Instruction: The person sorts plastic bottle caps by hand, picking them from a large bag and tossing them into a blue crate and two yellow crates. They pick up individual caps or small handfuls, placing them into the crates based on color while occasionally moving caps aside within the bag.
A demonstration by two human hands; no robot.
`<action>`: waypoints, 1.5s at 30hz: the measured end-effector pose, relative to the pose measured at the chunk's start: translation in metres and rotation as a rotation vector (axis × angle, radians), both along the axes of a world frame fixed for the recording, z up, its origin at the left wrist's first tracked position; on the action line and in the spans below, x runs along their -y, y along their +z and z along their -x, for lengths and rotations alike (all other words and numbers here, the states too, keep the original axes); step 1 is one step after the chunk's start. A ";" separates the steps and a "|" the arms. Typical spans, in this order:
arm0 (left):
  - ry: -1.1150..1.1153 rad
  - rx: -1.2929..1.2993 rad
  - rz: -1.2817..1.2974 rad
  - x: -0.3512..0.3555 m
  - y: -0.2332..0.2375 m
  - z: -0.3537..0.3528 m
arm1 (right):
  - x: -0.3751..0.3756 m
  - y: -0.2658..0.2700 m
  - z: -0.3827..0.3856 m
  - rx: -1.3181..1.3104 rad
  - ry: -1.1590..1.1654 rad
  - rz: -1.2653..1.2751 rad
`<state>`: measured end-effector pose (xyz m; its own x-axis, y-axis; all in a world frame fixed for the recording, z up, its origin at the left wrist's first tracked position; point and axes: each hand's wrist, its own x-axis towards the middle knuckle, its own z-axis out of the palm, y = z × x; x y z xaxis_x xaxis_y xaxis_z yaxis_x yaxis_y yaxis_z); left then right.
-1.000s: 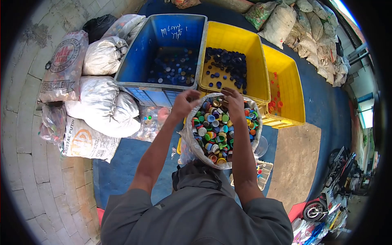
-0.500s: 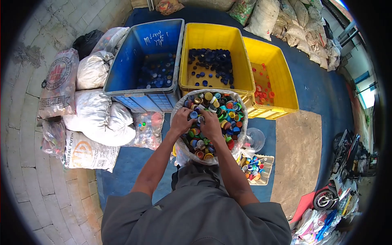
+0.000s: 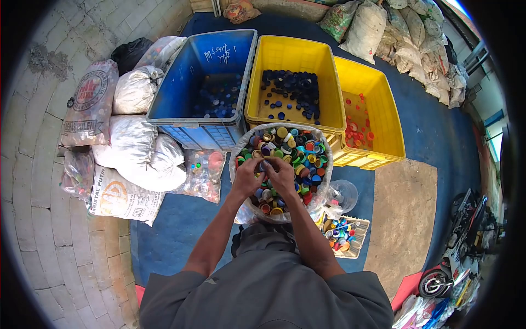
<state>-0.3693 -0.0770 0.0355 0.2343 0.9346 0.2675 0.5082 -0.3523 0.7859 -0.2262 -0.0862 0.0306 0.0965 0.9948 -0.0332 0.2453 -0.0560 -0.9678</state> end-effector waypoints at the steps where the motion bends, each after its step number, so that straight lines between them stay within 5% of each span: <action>1: 0.007 -0.006 -0.009 0.004 0.002 -0.003 | 0.002 -0.001 0.000 -0.032 -0.018 0.014; 9: 0.022 -0.050 0.011 0.025 0.002 -0.014 | 0.019 -0.006 -0.018 -0.318 -0.153 0.138; 15: 0.153 1.031 0.899 0.025 -0.001 -0.017 | 0.022 -0.005 -0.062 -1.011 -0.281 0.302; 18: 0.148 1.388 1.078 0.021 0.003 -0.009 | 0.010 -0.010 -0.091 -1.247 -0.318 0.311; 22: 0.247 1.537 1.152 0.022 0.002 -0.004 | -0.026 -0.004 -0.122 -0.616 -0.355 0.259; 24: 0.276 1.470 1.163 0.029 -0.004 0.001 | -0.053 0.004 -0.126 -0.099 -0.306 0.178; 31: 0.391 1.387 1.113 0.054 0.007 0.006 | -0.126 -0.023 -0.112 0.514 -0.113 0.124; 35: 0.395 1.242 1.039 0.063 0.010 0.004 | -0.132 -0.009 -0.086 0.699 -0.133 0.309; 42: 0.323 1.044 0.898 0.059 0.006 -0.004 | -0.121 -0.020 -0.096 0.200 -0.241 0.195; 45: 0.241 0.749 0.659 0.050 0.007 -0.015 | -0.091 -0.001 -0.105 -0.386 -0.184 0.360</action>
<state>-0.3543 -0.1268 0.0421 0.0049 0.9487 -0.3161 -0.1927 0.3111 0.9307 -0.1208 0.0052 0.0300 0.1806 0.8822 -0.4349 -0.1686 -0.4079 -0.8973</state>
